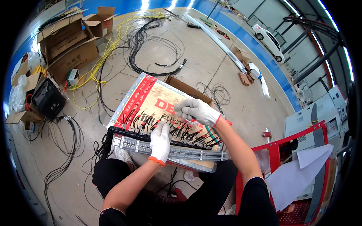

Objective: The person sits on the floor and uses pliers to strip and crimp black wires attached to a terminal block. They handle individual wires, cut excess length, and secure connections on the block throughout the clip.

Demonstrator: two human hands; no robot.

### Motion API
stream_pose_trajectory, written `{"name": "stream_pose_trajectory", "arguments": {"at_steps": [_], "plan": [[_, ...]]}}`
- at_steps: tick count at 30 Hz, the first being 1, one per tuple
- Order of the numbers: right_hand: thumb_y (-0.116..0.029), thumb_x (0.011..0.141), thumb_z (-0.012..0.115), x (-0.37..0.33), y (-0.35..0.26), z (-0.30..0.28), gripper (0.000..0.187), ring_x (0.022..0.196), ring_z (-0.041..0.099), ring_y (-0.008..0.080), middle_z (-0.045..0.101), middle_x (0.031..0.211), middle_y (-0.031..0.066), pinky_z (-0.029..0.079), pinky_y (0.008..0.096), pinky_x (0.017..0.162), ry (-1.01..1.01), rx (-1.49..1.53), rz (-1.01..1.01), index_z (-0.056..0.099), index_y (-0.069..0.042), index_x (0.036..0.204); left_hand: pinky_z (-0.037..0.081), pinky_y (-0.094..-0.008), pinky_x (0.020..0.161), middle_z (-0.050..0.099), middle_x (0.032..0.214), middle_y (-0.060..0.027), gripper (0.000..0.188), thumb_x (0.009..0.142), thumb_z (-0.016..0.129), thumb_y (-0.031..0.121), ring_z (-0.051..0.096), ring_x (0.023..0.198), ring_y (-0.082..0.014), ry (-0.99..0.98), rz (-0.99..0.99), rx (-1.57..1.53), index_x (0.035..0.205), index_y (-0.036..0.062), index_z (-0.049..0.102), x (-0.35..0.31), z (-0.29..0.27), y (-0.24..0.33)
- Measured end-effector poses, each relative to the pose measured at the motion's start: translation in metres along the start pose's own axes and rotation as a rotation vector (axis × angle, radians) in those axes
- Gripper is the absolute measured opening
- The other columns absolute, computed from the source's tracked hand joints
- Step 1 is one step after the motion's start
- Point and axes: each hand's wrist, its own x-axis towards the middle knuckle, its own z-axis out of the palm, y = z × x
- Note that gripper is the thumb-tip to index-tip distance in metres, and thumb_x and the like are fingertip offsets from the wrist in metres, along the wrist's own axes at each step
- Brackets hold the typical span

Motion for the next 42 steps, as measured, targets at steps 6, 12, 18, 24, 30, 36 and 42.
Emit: {"name": "stream_pose_trajectory", "arguments": {"at_steps": [6,12,18,24,30,36,42], "plan": [[-0.013,0.098,0.051,0.003,-0.017,0.010,0.022,0.071,0.061,0.0076,0.069,0.088,0.0032,0.049,0.0226,0.059,-0.039,-0.164,0.054,0.065,0.000,0.110,0.038,-0.0246,0.055,0.055,0.077,0.0022,0.031,0.101,0.051,0.025,0.045,0.062,-0.0064,-0.002,0.002,0.029,0.116,-0.0003,0.063,0.003,-0.002,-0.004],[-0.009,0.098,0.051,0.010,-0.010,0.009,0.018,0.069,0.061,0.0077,0.069,0.083,0.0035,0.051,0.0241,0.059,-0.020,-0.124,-0.058,0.065,0.000,0.106,0.036,-0.0251,0.053,0.049,0.069,0.0041,0.026,0.101,0.050,0.023,0.043,0.059,-0.0063,-0.024,0.012,0.044,0.108,0.0025,0.064,0.000,0.000,0.002],[-0.005,0.097,0.051,0.006,-0.019,0.016,0.017,0.069,0.063,0.0100,0.068,0.080,0.0043,0.054,0.0261,0.064,-0.041,-0.258,-0.104,0.067,0.000,0.102,0.037,-0.0251,0.052,0.049,0.068,0.0033,0.025,0.101,0.050,0.023,0.044,0.058,-0.0064,-0.031,0.004,0.024,0.106,0.0036,0.064,0.002,-0.002,0.001],[-0.003,0.095,0.054,0.015,-0.006,0.021,0.017,0.074,0.066,0.0114,0.070,0.084,0.0070,0.054,0.0279,0.067,-0.078,-0.426,-0.270,0.070,-0.004,0.103,0.038,-0.0258,0.052,0.049,0.068,0.0023,0.024,0.100,0.051,0.023,0.045,0.058,-0.0069,-0.026,0.029,0.087,0.107,0.0038,0.064,0.003,0.000,0.000],[-0.007,0.094,0.059,0.019,0.000,0.020,0.015,0.076,0.067,0.0185,0.070,0.089,0.0096,0.054,0.0321,0.069,-0.068,-0.542,-0.482,0.069,-0.007,0.104,0.039,-0.0282,0.053,0.052,0.066,-0.0001,0.027,0.100,0.053,0.023,0.045,0.057,-0.0089,-0.003,0.093,0.112,0.109,0.0013,0.066,0.004,0.002,-0.002],[-0.012,0.091,0.063,0.009,-0.024,0.025,0.012,0.075,0.067,0.0263,0.070,0.085,0.0135,0.053,0.0376,0.070,-0.020,-0.573,-0.204,0.064,-0.005,0.100,0.039,-0.0284,0.053,0.052,0.067,0.0004,0.025,0.099,0.054,0.022,0.045,0.057,-0.0084,-0.018,0.094,0.118,0.107,0.0011,0.066,0.004,-0.001,-0.004],[-0.018,0.090,0.065,0.012,-0.011,0.027,0.019,0.071,0.064,0.0172,0.068,0.078,0.0092,0.053,0.0356,0.070,-0.019,-0.724,-0.322,0.065,-0.003,0.102,0.041,-0.0281,0.053,0.053,0.068,0.0004,0.024,0.100,0.053,0.022,0.047,0.058,-0.0083,-0.029,0.059,0.100,0.107,0.0020,0.066,0.002,0.001,0.002]]}}
